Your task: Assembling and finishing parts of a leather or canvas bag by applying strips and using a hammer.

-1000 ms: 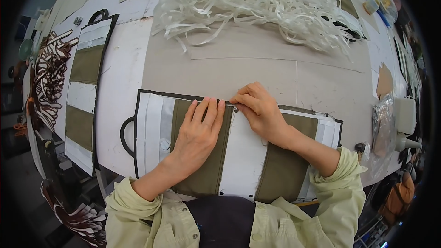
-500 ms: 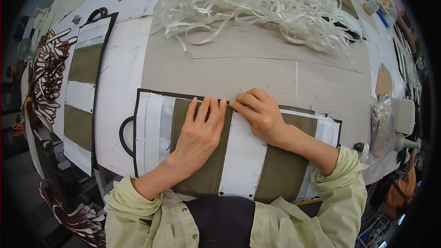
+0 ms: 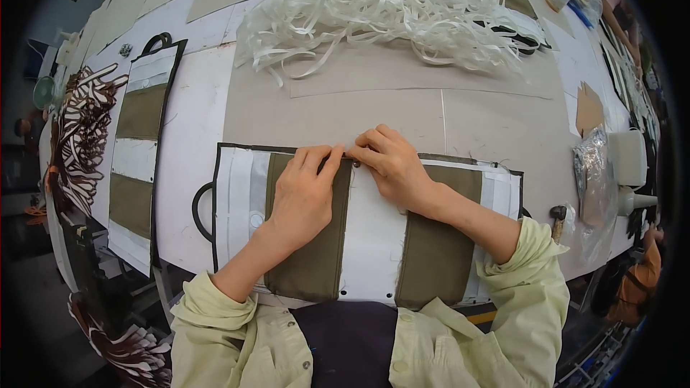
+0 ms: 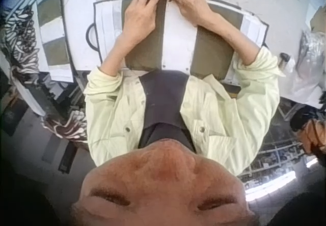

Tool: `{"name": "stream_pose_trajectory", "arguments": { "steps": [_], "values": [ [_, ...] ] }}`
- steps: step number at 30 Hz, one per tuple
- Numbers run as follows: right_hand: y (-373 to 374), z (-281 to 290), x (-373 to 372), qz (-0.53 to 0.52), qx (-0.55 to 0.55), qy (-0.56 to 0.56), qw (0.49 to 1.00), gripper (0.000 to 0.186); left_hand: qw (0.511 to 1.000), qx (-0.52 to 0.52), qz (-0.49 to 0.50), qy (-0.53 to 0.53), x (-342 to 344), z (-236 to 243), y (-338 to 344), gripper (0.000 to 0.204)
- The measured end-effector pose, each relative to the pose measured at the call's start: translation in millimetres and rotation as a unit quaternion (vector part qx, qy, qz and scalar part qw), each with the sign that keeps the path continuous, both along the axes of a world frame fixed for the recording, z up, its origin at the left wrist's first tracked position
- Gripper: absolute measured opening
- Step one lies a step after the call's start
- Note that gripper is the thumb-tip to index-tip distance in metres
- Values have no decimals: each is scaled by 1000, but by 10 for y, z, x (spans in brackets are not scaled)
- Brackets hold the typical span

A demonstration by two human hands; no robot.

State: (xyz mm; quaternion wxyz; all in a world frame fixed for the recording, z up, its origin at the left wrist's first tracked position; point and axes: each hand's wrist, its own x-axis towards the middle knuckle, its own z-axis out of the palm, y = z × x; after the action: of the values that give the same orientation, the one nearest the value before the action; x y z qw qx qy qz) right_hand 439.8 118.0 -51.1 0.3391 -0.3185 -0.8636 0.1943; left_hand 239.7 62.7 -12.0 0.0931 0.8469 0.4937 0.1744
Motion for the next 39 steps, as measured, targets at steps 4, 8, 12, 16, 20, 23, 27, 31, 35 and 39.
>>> {"name": "stream_pose_trajectory", "arguments": {
  "steps": [4,8,12,16,20,23,27,31,35,39],
  "values": [
    [121,79,108,9,-181,8,983,20,1000,8,12,8,58,-50,7,56],
    [143,113,119,13,-184,-12,983,13,999,30,4,16,36,-85,-18,57],
    [120,-54,111,23,-85,34,996,12,999,32,-8,32,66,-61,-9,58],
    [30,-133,145,17,33,8,999,14,996,55,-17,72,86,-118,-46,60],
    [26,-91,172,40,127,-21,991,18,986,96,-18,138,199,-193,-105,61],
    [43,-121,327,28,6,37,999,24,987,81,-22,136,201,-188,-111,62],
    [32,-82,403,49,33,20,998,24,987,62,-20,149,232,-103,-122,64],
    [1,-91,440,45,92,-5,995,27,984,73,-26,159,271,-59,-108,64],
    [6,-60,609,35,-48,45,997,25,981,53,-40,181,327,-48,-80,63],
    [9,-59,700,60,21,-12,998,22,966,83,-52,238,487,-35,-116,64]
  ]
}}
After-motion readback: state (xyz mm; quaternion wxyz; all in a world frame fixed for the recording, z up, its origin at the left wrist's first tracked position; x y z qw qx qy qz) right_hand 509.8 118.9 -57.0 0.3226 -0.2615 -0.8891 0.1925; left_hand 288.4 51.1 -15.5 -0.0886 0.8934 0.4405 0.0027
